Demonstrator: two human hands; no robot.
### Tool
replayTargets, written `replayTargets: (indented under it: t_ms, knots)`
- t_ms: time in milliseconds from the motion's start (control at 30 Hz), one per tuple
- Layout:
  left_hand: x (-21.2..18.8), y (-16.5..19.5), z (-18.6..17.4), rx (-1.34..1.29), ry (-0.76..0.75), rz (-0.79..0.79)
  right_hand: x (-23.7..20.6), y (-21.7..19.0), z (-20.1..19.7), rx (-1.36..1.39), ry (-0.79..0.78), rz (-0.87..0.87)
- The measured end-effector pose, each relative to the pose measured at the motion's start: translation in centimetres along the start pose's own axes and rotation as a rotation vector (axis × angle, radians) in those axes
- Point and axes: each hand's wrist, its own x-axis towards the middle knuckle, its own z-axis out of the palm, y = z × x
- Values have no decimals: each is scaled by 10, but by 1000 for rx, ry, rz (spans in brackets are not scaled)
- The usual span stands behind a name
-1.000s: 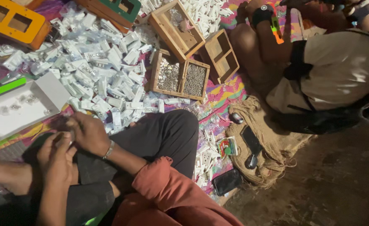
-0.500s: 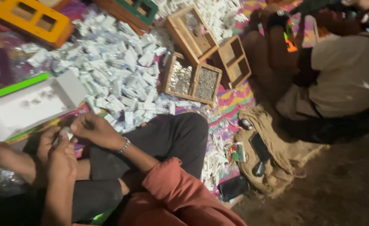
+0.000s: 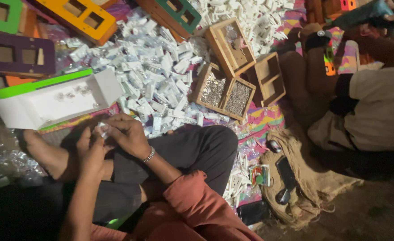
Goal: The person sits on the floor and repeatedly picks up small white plastic housings and metal components. They insert the metal parts into the housings by hand and place the assembled units into a white box. The person continues this repetitive assembly process throughout the clip.
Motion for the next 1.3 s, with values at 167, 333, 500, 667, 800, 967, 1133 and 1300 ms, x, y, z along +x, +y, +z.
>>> replayTargets:
  t_ms: [167,333,500,667,800,967,1133,1300]
  knots:
    - [10,-14,-6,-419,-71,-29,4,-10,-9,82,-197,-84]
    - [10,-9,0,-272,-100,-12,0,-10,-2,295,-82,185]
    - [8,-5,4,-357,-282,17,2,-7,4,188,50,174]
    - [5,-7,8,-327,-264,39,5,-9,0,608,6,447]
    - [-1,-4,18,-272,-265,64,10,-10,0,409,72,469]
    - [-10,1,26,-305,-229,65,11,-12,4,194,202,357]
    - [-5,11,22,-415,-100,19,7,-12,-2,203,-3,229]
    - [-11,11,30,-237,-216,-5,12,-3,-9,224,157,184]
